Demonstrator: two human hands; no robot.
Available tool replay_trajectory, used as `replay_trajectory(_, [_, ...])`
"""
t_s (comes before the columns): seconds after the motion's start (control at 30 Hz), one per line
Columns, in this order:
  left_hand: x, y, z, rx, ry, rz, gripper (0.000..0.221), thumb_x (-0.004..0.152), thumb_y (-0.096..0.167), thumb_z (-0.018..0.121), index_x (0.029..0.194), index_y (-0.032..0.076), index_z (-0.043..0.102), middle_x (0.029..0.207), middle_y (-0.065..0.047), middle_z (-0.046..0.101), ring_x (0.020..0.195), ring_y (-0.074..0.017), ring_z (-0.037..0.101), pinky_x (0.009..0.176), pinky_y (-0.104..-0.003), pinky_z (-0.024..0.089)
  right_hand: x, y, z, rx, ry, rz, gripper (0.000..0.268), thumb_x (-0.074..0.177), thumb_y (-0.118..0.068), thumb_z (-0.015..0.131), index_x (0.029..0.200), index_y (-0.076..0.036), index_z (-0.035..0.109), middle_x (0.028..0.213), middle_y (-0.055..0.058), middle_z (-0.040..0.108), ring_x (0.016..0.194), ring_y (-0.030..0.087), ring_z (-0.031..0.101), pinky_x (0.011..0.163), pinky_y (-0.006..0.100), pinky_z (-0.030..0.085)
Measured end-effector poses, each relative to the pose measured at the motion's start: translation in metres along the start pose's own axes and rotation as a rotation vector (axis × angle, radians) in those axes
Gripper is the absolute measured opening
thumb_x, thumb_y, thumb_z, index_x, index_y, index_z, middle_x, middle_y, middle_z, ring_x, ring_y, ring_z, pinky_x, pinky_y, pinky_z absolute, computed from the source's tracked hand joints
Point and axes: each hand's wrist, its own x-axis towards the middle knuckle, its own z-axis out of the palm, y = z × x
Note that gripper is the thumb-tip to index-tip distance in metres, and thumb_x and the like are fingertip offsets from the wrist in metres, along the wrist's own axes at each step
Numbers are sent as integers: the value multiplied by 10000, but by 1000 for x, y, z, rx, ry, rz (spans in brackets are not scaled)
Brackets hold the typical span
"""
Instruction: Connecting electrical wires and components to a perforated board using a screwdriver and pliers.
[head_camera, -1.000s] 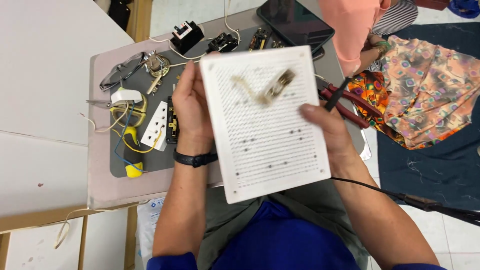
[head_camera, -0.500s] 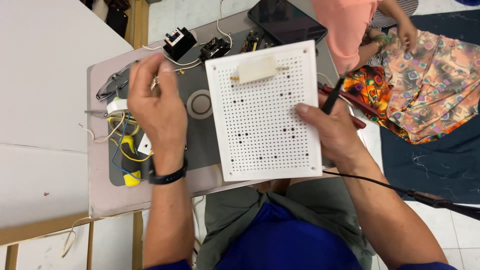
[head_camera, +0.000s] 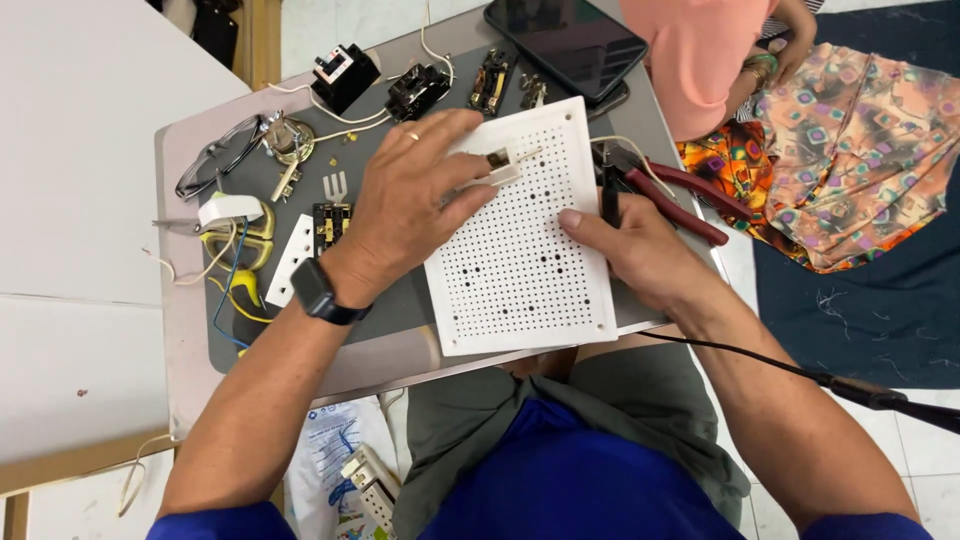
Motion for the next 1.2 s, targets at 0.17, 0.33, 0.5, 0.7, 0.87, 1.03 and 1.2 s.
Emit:
replay_trajectory(0.17, [-4, 10, 2, 150, 218, 143, 167, 941, 188, 764, 993, 80, 647, 1196, -178, 624, 1072, -309, 632, 907, -435, 503, 1, -11, -1, -142, 27, 138, 349, 878, -211, 588, 1146, 11, 621, 1097, 141, 715, 923, 244, 686, 762, 363, 558])
replay_trajectory(0.33, [-12, 10, 9, -82, 114, -118, 349, 936, 260, 715, 1177, 78, 539, 1297, -160, 609, 1184, -349, 583, 987, -500, 406, 4, -10, -15, -296, -16, 157, 288, 884, -269, 623, 1028, -20, 638, 906, 106, 716, 689, 183, 611, 522, 290, 420])
replay_trajectory(0.5, [-11, 21, -16, 115, 84, -50, 526, 868, 311, 836, 1243, 80, 549, 1413, -170, 477, 1274, -368, 525, 978, -545, 440, 4, 7, -27, -294, -56, 38, 318, 844, -196, 641, 1097, -3, 644, 1076, 88, 716, 942, 177, 664, 777, 310, 532])
replay_trajectory(0.7, [-11, 39, -32, 156, 226, 17, 208, 923, 216, 776, 1056, 167, 623, 1325, -130, 568, 1115, -337, 606, 834, -450, 399, -2, 14, -18, -288, 1, -120, 342, 760, -114, 742, 1088, -37, 682, 1046, 46, 724, 893, 133, 677, 796, 277, 573])
replay_trajectory(0.87, [-17, 45, -29, 164, 255, -58, 258, 888, 234, 808, 1068, 144, 645, 1310, -140, 569, 1183, -375, 556, 914, -524, 400, -8, 20, -17, -223, -26, -202, 387, 787, -103, 701, 1159, -15, 640, 1101, 90, 713, 944, 166, 679, 834, 308, 575])
replay_trajectory(1.03, [-20, 49, -30, 106, 250, -80, 391, 790, 158, 892, 1080, 141, 630, 1311, -147, 579, 1149, -376, 600, 907, -518, 410, -9, 23, -20, -194, -40, -196, 424, 770, -106, 713, 1176, -16, 629, 1110, 96, 711, 951, 173, 679, 840, 309, 570])
replay_trajectory(1.2, [-19, 51, -31, 96, 264, -92, 350, 805, 173, 882, 1065, 136, 651, 1307, -130, 578, 1096, -357, 621, 891, -498, 403, -8, 25, -23, -223, -72, -257, 450, 776, -134, 713, 1200, -16, 617, 1141, 99, 701, 979, 174, 677, 855, 312, 578])
